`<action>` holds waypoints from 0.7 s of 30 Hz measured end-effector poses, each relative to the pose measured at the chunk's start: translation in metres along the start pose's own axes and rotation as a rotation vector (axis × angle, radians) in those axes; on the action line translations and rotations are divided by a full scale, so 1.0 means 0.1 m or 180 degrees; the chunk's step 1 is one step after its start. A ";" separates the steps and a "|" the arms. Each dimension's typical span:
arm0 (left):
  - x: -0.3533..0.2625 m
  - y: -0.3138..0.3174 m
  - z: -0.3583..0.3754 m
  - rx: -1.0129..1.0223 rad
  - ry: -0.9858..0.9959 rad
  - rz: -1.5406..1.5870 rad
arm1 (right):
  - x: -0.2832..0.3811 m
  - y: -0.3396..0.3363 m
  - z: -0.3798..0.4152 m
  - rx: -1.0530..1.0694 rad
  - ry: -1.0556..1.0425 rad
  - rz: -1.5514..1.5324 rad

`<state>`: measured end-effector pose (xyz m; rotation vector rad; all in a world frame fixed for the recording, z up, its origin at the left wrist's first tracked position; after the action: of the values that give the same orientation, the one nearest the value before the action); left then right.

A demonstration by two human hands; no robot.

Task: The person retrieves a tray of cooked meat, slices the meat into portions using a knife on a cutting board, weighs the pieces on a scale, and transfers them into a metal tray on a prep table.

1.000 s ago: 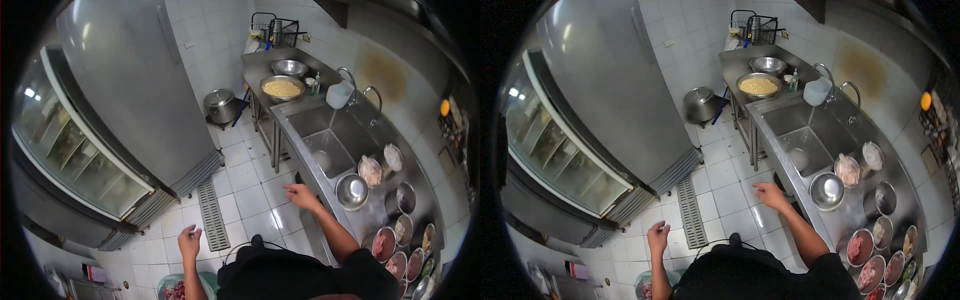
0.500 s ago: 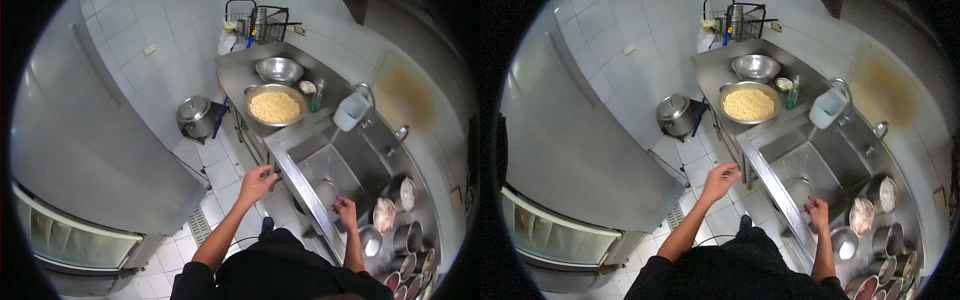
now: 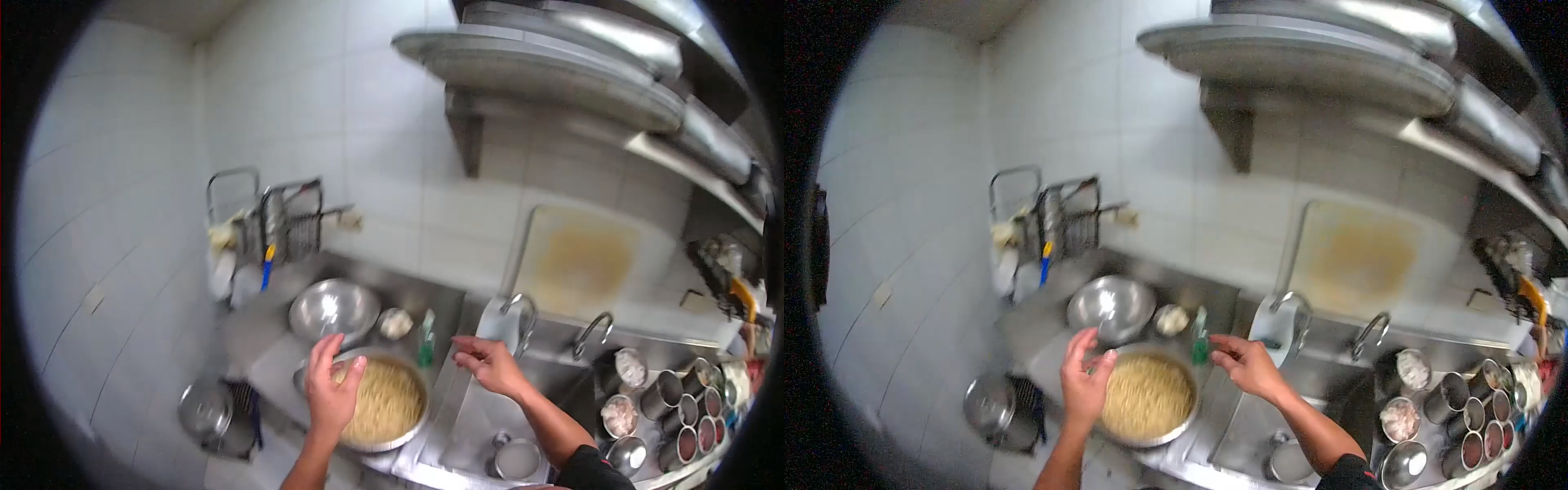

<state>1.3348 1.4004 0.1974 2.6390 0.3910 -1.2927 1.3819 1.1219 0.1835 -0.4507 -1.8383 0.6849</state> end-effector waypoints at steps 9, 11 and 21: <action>-1.58 0.74 -1.70 0.0795 0.3373 0.0212 | 2.59 -2.04 0.13 -0.3951 -0.2256 0.3181; -1.88 0.97 -1.94 0.0545 0.3929 0.0237 | 3.06 -2.30 -0.02 -0.4267 -0.2428 0.3890; -2.49 1.69 -2.33 0.0164 0.4131 0.0022 | 4.13 -3.54 -1.50 -0.4599 -0.1270 0.5264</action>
<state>1.4153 1.2639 0.5437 3.1084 0.4635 0.5984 1.3798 1.1356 0.7479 -3.0936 -1.6734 0.2295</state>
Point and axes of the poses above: each hand's wrist, its own z-axis away from the middle knuckle, its own y-axis out of the palm, x = y × z, the point moved 4 cm from there along -z, towards the middle knuckle, and after that the axes turned 14 degrees about z, right-handed, at the moved point
